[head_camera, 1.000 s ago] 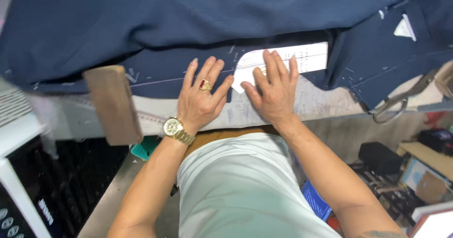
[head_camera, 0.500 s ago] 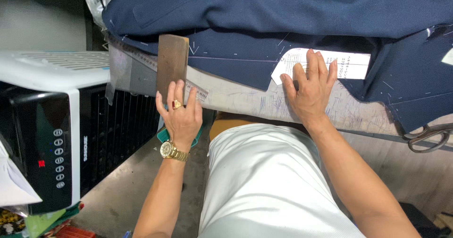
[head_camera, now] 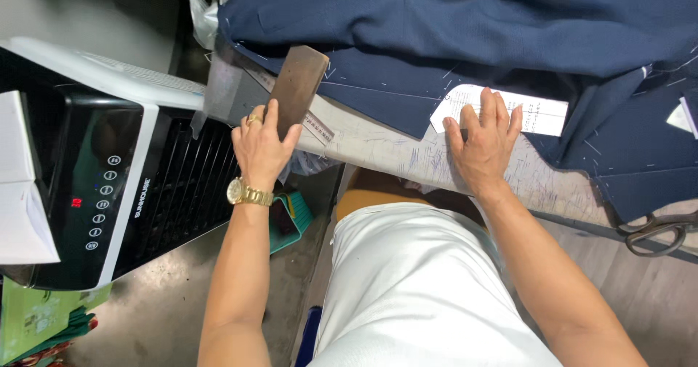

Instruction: The person marks lines on a blue suit jacket using a ruler and pink chalk, positions paper patterns, and measures sections of the fabric.

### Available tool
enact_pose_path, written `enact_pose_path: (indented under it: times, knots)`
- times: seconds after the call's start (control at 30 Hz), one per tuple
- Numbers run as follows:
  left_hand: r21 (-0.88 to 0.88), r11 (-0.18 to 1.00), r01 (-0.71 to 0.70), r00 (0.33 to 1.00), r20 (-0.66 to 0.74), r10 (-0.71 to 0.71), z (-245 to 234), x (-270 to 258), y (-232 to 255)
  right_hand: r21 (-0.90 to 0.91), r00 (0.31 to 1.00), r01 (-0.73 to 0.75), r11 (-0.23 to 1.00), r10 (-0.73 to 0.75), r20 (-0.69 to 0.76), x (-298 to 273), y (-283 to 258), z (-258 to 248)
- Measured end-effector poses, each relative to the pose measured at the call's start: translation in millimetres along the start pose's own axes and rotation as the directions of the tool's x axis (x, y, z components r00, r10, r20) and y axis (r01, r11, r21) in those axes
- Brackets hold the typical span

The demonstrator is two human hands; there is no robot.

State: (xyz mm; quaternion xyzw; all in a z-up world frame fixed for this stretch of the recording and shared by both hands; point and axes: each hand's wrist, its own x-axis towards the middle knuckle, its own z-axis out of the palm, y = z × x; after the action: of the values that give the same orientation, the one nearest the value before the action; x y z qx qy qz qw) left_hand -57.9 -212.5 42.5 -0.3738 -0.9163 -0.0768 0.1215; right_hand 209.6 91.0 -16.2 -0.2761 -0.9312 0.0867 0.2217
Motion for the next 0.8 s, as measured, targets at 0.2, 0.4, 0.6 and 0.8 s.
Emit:
enact_pose_path:
  times: [0.2,0.4,0.6,0.8]
  knots:
    - [0.081,0.994,0.070,0.991,0.105,-0.078,-9.4,7.0,36.2,-0.028,0.999,0.027,0.999,-0.027,-0.024,-0.2,0.5,1.3]
    - [0.034,0.937,0.347,0.936,-0.085,-0.343,55.2,16.0,9.7,-0.048,1.000,0.029,0.998,-0.029,0.007,-1.7,3.2,2.7]
    - [-0.057,0.759,0.649,0.758,0.135,-0.638,68.1,31.6,1.7,-0.057,0.999,0.031,0.998,-0.032,-0.017,0.5,1.3,2.4]
    - [-0.100,0.851,0.516,0.852,-0.042,-0.521,44.7,14.4,17.7,-0.081,0.998,0.056,0.995,-0.057,-0.011,2.8,1.8,2.8]
